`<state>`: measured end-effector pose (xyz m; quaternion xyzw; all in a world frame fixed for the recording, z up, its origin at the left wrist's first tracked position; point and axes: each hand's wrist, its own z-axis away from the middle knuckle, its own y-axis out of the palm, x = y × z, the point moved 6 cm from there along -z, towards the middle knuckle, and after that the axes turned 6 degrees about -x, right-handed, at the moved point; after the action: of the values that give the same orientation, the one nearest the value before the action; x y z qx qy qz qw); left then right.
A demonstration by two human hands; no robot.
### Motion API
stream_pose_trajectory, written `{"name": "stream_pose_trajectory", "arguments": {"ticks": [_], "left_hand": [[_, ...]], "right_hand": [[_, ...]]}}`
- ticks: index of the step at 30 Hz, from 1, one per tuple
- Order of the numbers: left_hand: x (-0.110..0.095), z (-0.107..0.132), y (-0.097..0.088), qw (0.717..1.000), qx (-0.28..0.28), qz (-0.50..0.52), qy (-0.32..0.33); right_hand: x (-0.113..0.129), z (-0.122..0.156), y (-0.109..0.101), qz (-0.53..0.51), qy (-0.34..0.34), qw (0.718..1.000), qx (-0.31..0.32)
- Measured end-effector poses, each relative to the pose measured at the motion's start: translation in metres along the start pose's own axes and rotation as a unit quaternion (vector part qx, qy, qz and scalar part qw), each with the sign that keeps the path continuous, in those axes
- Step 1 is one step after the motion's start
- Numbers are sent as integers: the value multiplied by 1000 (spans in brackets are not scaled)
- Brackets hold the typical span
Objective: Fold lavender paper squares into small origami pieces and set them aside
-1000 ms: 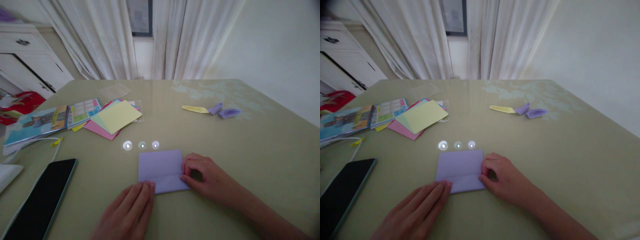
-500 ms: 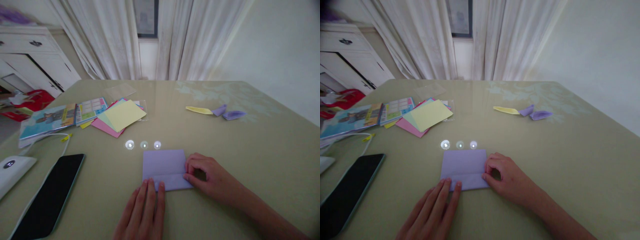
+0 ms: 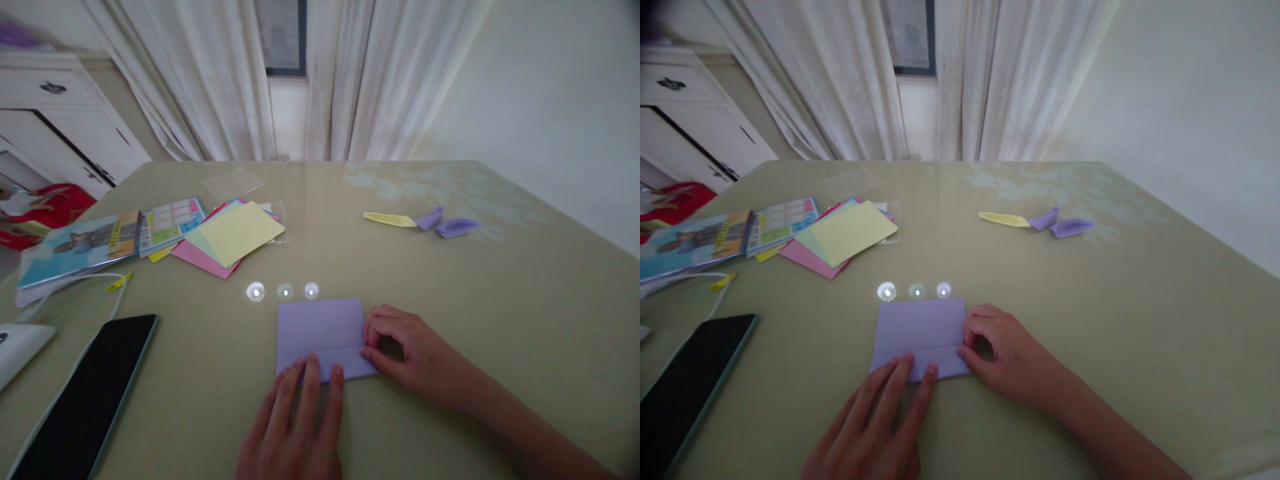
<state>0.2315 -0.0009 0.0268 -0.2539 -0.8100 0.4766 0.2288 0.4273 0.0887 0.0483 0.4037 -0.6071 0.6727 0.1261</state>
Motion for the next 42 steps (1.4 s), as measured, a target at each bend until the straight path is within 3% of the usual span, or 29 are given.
{"name": "stream_pose_trajectory", "arguments": {"ticks": [3,7,9,11,14,15,18,23,28,31,35,38,40,42], "left_hand": [[1,1,4,999,-16,11,43],[0,0,8,999,-8,16,45],[-2,0,8,999,-14,24,24],[-3,0,8,999,-21,41,-2],[-3,-1,7,998,-37,53,-9],[-3,-1,7,998,-45,49,3],[0,-2,6,997,-50,28,48],[8,0,4,997,-27,32,59],[27,25,-5,998,-17,3,57],[41,36,-13,998,-39,-47,-18],[16,15,-4,999,-29,-29,-32],[-10,-3,0,997,-76,27,6],[-6,-1,1,997,-73,29,18],[15,15,-1,998,-49,3,29]], "right_hand": [[-3,0,1,12,-1,1000,-10],[-4,6,-11,23,18,998,-63],[7,16,-20,42,1,992,-119],[31,32,-24,99,-69,977,-174],[62,57,1,199,-170,956,-129],[66,64,13,228,-188,950,-104],[66,77,37,293,-224,923,-104],[50,85,40,365,-212,901,-105],[49,92,32,380,-199,897,-113],[48,92,36,381,-193,897,-111],[47,93,41,382,-181,900,-110],[47,94,42,380,-166,902,-122],[47,94,40,377,-159,902,-135],[48,93,38,378,-161,901,-138]]}}
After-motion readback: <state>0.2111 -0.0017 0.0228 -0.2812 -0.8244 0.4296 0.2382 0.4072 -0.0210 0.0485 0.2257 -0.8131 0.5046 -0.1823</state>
